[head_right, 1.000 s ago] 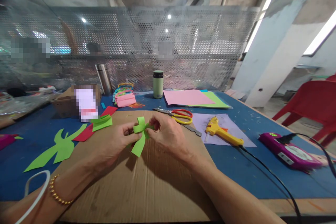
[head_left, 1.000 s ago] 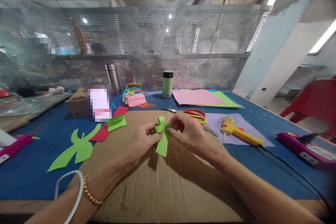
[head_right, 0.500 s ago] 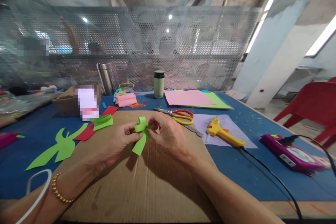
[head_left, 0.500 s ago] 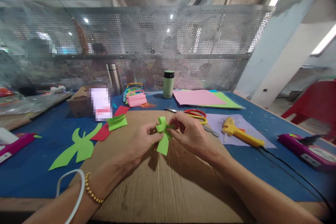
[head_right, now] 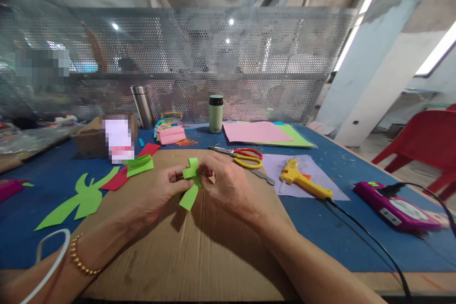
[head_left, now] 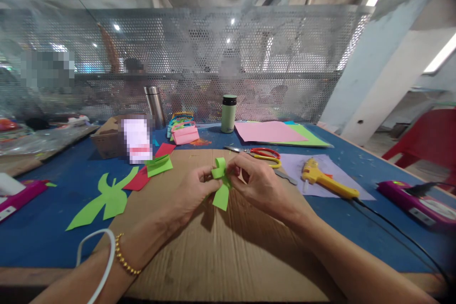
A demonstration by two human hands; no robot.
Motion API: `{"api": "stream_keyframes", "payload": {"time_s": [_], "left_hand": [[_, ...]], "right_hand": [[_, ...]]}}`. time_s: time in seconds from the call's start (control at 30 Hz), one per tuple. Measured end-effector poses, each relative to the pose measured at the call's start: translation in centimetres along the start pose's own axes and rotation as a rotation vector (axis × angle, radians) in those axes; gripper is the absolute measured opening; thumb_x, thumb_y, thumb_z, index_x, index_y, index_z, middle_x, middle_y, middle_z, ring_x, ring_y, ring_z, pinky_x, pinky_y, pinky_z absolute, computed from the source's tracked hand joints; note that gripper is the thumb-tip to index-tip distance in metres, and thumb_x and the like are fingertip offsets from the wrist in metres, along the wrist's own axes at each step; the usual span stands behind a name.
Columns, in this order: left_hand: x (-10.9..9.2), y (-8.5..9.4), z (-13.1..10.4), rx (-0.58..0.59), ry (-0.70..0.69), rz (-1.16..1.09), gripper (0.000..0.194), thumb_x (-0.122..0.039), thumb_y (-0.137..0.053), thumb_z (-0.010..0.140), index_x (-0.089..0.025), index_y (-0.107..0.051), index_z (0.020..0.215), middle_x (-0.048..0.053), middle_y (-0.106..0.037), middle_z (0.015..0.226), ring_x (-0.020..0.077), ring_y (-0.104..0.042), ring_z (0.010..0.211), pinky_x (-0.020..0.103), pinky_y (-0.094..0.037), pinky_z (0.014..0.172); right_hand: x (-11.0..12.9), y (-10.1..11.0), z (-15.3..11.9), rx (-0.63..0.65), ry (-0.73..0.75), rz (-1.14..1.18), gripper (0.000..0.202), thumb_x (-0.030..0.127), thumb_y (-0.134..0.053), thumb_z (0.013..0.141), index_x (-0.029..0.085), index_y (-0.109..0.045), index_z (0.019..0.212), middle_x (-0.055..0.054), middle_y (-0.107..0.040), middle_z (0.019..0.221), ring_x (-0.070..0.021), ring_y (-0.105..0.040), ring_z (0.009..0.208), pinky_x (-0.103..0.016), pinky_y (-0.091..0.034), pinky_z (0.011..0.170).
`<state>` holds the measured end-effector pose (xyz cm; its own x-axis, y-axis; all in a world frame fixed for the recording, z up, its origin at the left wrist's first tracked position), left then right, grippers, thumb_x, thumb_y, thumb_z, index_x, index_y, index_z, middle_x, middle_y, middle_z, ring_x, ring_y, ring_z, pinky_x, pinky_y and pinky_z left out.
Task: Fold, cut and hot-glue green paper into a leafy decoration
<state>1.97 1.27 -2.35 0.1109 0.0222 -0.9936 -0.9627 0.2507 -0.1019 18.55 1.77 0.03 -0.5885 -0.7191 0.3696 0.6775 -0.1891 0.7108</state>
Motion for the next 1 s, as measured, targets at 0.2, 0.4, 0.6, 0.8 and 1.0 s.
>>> {"api": "stream_keyframes", "payload": {"time_s": [0.2,0.4,0.6,0.8,1.0], "left_hand": [[0.30,0.18,0.03,-0.011,0.011,0.019,0.023,-0.034,-0.078,0.064,-0.016,-0.071,0.076,0.002,-0.063,0.071,0.0149,-0.052,0.066,0.026,-0.039,0.058],[0.35,0.14,0.11,0.008,-0.001,0.004,0.027,-0.034,-0.080,0.064,-0.015,-0.074,0.081,0.001,-0.060,0.069,0.0158,-0.053,0.069,0.025,-0.039,0.059],[0.28,0.10,0.09,0.010,0.004,-0.014,0.025,-0.032,-0.080,0.064,-0.015,-0.073,0.080,0.001,-0.060,0.069,0.0157,-0.053,0.070,0.025,-0.039,0.061],[0.31,-0.05,0.10,0.028,0.001,-0.041,0.019,-0.026,-0.078,0.066,-0.015,-0.071,0.080,0.000,-0.059,0.069,0.0150,-0.053,0.068,0.027,-0.042,0.067],[0.12,-0.27,-0.31,0.041,0.000,-0.060,0.018,-0.022,-0.074,0.070,-0.015,-0.075,0.086,0.001,-0.062,0.073,0.0149,-0.054,0.069,0.030,-0.045,0.074]], "right_hand": [[0.11,0.01,-0.20,0.012,0.012,-0.031,0.013,0.006,-0.058,0.085,0.019,-0.057,0.082,0.001,-0.057,0.077,-0.0116,-0.049,0.066,-0.025,-0.034,0.061],[0.30,-0.01,-0.20,-0.009,0.020,-0.050,0.011,0.006,-0.061,0.084,0.018,-0.058,0.084,0.001,-0.059,0.079,-0.0111,-0.050,0.065,-0.025,-0.034,0.061],[0.40,0.10,-0.26,-0.013,0.023,-0.086,0.007,0.012,-0.066,0.085,0.017,-0.061,0.087,0.000,-0.061,0.079,-0.0114,-0.051,0.065,-0.025,-0.034,0.061],[0.24,0.10,-0.35,-0.015,0.004,-0.136,0.016,0.024,-0.075,0.085,0.017,-0.060,0.086,0.002,-0.060,0.077,-0.0108,-0.048,0.063,-0.025,-0.032,0.060],[0.42,0.08,-0.37,-0.007,-0.032,-0.137,0.011,0.024,-0.070,0.088,0.020,-0.060,0.086,0.002,-0.061,0.079,-0.0111,-0.050,0.065,-0.025,-0.033,0.061]]}}
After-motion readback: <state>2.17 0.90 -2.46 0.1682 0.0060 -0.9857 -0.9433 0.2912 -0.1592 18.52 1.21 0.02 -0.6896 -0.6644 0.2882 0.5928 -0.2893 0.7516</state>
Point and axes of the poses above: each hand's wrist, its own z-axis towards the middle knuckle, its own y-axis out of the back of the hand, x = y × z, the point moved 2 cm from there along z, towards the middle knuckle
